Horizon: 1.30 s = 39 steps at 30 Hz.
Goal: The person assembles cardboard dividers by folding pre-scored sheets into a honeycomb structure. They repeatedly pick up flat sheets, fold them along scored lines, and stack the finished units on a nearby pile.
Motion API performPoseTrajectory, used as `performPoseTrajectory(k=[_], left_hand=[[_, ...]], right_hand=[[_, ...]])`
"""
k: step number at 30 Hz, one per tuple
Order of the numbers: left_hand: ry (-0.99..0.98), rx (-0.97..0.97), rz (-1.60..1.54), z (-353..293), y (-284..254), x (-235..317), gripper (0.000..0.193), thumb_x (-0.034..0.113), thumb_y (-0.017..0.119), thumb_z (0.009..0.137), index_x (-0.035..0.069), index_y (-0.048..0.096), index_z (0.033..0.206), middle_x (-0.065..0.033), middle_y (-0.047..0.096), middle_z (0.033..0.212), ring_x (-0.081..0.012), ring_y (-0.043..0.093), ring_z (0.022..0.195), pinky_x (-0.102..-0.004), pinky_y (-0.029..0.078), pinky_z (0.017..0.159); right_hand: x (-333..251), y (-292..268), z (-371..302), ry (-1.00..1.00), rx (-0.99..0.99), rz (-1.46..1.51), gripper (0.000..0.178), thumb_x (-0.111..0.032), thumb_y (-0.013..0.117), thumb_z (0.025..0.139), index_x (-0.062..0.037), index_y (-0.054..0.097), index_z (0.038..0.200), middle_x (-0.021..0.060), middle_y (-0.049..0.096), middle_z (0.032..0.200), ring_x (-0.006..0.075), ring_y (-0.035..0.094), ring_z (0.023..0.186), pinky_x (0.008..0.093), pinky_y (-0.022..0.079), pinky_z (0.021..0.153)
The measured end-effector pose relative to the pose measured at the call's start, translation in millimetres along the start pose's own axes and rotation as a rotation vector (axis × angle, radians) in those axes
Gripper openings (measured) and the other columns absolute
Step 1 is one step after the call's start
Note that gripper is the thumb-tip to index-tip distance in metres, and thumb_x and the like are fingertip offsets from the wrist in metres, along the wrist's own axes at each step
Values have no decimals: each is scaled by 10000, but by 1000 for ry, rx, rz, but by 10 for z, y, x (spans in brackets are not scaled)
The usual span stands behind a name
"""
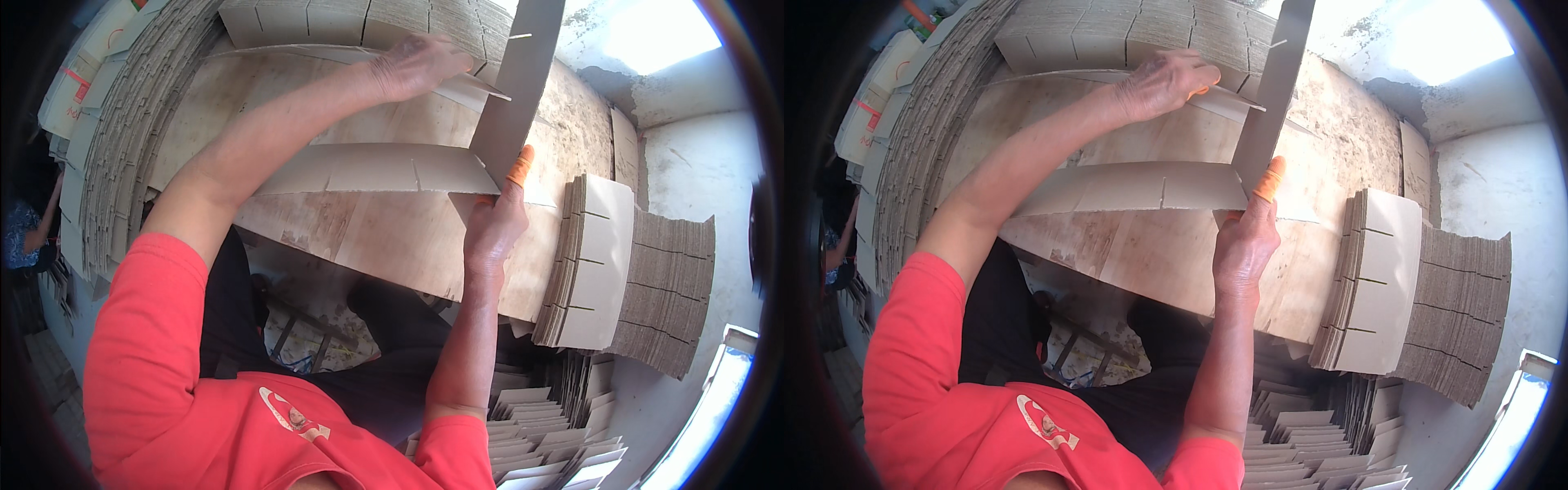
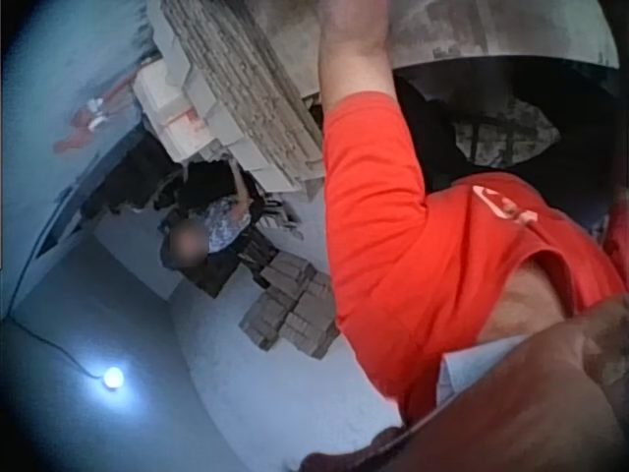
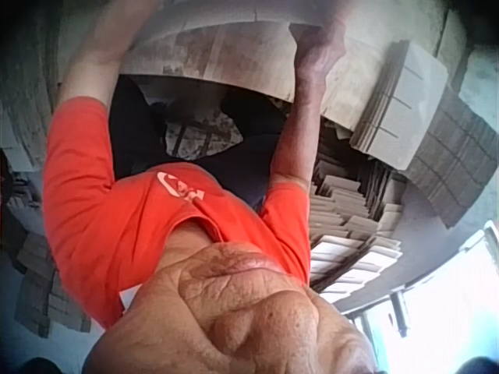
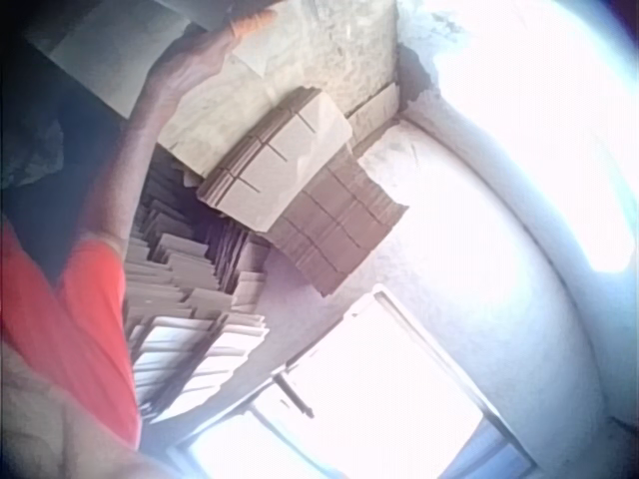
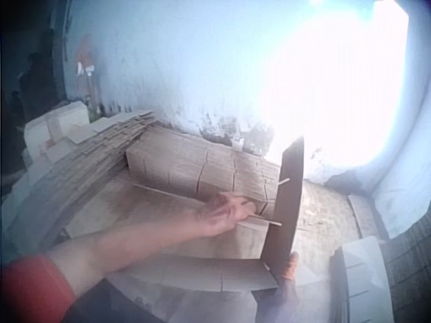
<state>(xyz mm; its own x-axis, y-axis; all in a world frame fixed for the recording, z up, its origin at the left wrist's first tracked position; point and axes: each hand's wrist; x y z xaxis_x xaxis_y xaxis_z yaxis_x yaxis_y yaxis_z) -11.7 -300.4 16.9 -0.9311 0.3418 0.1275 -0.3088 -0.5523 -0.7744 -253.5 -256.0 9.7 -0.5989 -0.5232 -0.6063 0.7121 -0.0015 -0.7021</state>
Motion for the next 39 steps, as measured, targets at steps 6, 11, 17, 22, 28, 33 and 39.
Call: performPoseTrajectory(k=[6, 11, 17, 22, 28, 33, 39], left_hand=[[-28, -42, -127, -26, -114, 160, 135, 32, 580, 749, 75, 586, 877, -85, 590, 739, -279, 596, 778, -389, 489, 659], [80, 110, -270, -89, -247, 446, 84, 14, 624, 758, 30, 549, 791, -82, 558, 676, -240, 515, 647, -357, 451, 574], [-428, -325, -426, 286, -684, 281, 369, 278, 790, 713, 25, 543, 816, -66, 570, 719, -221, 545, 716, -367, 464, 641], [-428, -414, 133, 412, -322, -151, 503, 337, 804, 686, 39, 520, 975, -111, 558, 975, -261, 553, 907, -366, 467, 770], [-171, -382, 354, 297, 200, -461, 425, 173, 748, 717, 22, 488, 1017, -123, 558, 1015, -272, 544, 1017, -379, 456, 862], [-100, -286, 408, 244, 317, -567, 228, 70, 658, 739, 45, 521, 919, -89, 585, 898, -253, 556, 972, -374, 468, 817], [-81, -169, 200, 173, 129, -474, 45, 57, 593, 749, 55, 548, 750, -111, 583, 772, -285, 576, 875, -405, 485, 742]], right_hand=[[98, 49, -16, -25, -19, -44, 871, 124, 563, 808, -184, 146, 1509, 97, 600, 1006, 151, 553, 715, 262, 502, 636], [43, 18, -11, 86, -50, -46, 733, 105, 439, 839, -152, 222, 1491, 127, 638, 1106, 204, 637, 895, 290, 508, 762], [50, -47, -39, 187, -81, 20, 660, 42, 425, 904, -162, 210, 1494, 135, 617, 1180, 191, 621, 925, 290, 495, 803], [-305, -107, 4, 645, 1, 776, 502, -226, 508, 952, -7, 371, 1382, 77, 574, 1089, 142, 561, 856, 240, 474, 770], [-155, -50, -140, 453, -54, 709, 605, 86, 523, 884, -18, 306, 1440, 150, 535, 1315, 208, 589, 1074, 273, 472, 890], [-43, -11, -166, 334, -40, 628, 624, 124, 523, 856, -5, 316, 1429, 174, 486, 1368, 220, 550, 1170, 280, 472, 921], [-4, -40, -189, 284, -65, 499, 631, 132, 500, 851, -15, 313, 1436, 154, 535, 1325, 203, 605, 1059, 276, 490, 857]])
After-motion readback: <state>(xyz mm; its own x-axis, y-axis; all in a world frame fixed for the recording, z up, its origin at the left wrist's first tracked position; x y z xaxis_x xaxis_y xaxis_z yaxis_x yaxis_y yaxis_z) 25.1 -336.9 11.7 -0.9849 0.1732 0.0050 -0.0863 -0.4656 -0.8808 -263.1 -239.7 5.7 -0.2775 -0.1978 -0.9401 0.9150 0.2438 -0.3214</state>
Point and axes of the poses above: each hand's wrist, its own z-axis towards the middle knuckle, its own y-axis out of the palm, x = y × z
